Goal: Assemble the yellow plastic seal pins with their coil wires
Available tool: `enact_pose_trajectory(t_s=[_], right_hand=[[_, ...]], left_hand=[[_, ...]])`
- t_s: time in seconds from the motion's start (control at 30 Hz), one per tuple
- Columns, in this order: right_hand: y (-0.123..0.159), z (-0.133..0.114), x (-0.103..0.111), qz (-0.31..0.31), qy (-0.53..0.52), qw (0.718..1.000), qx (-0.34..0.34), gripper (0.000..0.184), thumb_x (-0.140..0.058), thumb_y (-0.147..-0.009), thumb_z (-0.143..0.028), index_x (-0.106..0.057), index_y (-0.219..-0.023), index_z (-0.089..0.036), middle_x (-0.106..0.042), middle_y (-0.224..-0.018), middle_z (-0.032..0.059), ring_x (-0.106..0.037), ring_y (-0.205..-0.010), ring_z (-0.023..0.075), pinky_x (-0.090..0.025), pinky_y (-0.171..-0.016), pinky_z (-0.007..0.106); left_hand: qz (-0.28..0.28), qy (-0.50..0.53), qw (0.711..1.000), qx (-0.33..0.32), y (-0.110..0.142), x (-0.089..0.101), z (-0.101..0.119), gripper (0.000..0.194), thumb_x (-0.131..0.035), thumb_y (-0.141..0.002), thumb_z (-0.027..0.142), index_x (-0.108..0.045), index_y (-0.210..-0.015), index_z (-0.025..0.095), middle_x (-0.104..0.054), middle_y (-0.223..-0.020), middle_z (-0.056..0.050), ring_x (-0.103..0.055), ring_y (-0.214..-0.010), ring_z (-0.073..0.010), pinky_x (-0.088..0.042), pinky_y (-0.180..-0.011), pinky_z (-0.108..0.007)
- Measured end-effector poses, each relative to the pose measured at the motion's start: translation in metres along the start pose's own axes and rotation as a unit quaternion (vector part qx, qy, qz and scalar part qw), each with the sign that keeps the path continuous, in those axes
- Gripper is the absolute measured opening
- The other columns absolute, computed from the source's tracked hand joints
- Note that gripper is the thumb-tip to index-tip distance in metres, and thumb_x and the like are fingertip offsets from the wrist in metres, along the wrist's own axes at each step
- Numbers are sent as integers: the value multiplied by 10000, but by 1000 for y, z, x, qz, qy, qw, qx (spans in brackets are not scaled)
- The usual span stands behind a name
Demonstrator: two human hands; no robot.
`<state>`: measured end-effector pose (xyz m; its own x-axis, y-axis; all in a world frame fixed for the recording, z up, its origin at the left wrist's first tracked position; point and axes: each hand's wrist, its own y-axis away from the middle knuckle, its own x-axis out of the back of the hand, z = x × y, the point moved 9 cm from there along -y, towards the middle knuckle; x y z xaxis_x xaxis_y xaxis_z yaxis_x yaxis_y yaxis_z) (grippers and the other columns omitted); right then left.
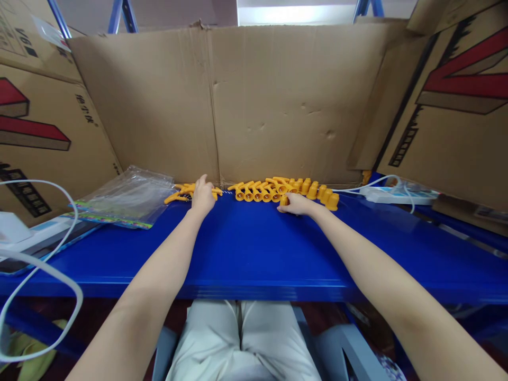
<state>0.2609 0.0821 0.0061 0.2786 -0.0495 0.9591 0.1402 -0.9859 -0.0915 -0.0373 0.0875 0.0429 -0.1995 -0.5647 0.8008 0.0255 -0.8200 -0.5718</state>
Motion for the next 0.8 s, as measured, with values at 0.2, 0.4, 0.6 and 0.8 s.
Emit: enact_pose_trajectory(t_s=[0.2, 0.4, 0.6, 0.8], right_hand=[[-5, 0, -2, 16, 36, 999, 23, 233, -668, -791, -385, -551, -850, -193, -665, -871, 73, -630, -814, 212, -437, -660, 263], [-6, -10, 8, 79, 21, 994, 77, 276, -659, -774, -265, -575, -1014, -158, -653, -955, 103, -634, -882, 238, -473, -759, 315], [2, -41, 10, 127, 5, 963, 237, 228, -607, -788, -180, -647, -1012, -156, -653, -1058, 118, -613, -987, 246, -465, -869, 390], [9, -59, 2, 121, 7, 948, 294, 289, -605, -823, -251, -672, -1085, -146, -666, -1067, 125, -626, -1002, 252, -469, -889, 369]], left_hand=[[-5, 34, 999, -21, 6, 8, 22, 354, -391, -835, 125, -591, -1124, 169, -433, -1437, -153, -494, -1252, -258, -420, -1017, -375], [-62, 33, 997, -27, 14, 7, 38, 311, -430, -883, 278, -560, -1159, 216, -627, -1152, -114, -582, -1119, -278, -443, -950, -400], [-113, 10, 991, -77, 21, -5, 58, 301, -457, -854, 262, -578, -1129, 236, -634, -1178, -84, -594, -1103, -264, -467, -909, -366], [-130, -6, 985, -111, 26, -12, 68, 311, -452, -846, 259, -584, -1127, 227, -639, -1165, -92, -609, -1074, -261, -471, -900, -365]])
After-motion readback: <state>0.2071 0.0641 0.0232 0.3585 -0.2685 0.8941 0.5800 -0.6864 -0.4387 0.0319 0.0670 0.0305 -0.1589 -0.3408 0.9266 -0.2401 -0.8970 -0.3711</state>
